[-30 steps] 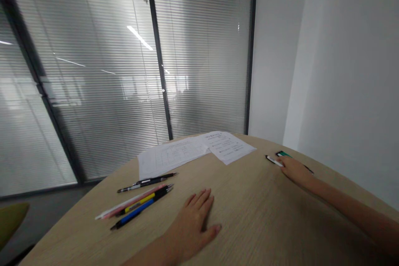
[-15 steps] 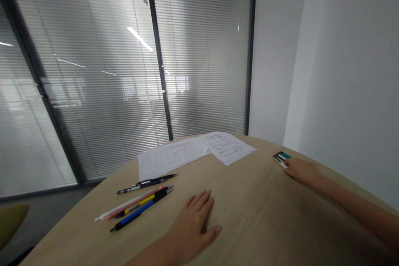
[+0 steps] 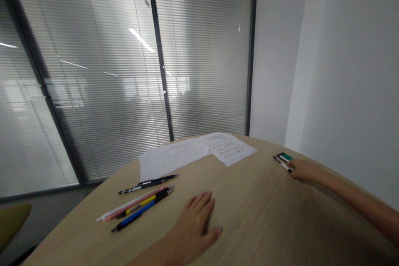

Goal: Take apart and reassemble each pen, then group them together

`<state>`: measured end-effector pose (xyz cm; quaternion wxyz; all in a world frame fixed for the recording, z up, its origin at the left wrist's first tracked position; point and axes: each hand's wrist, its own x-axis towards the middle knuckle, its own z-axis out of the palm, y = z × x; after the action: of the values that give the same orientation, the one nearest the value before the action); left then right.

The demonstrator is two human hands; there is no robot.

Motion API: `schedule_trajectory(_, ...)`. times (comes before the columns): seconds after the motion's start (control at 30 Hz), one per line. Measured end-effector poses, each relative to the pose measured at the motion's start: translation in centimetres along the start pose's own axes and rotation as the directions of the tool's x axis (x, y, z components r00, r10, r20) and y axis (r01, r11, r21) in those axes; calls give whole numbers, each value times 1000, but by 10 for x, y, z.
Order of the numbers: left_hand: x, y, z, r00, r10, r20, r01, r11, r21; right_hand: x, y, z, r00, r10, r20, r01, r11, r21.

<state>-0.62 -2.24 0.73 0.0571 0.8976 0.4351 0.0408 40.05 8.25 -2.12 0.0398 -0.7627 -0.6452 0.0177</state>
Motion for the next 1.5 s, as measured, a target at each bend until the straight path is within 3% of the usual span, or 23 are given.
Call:
schedule_trajectory(0.3,1,-1,0,1000,-11,-5,11,1000,-9,-6,-8,-9,998,-47,45,45,998,40)
schedule_trajectory(0.83,0,-2,2,999,9,-42,-11,999,-33,2,15,-2,997,-4,-75,2,999,-38)
schedule_trajectory(1.5,1,-1,-1,1000,3,-13,-4,1000,-8,-11,8,-13,995,49,-88,-52,998,-31)
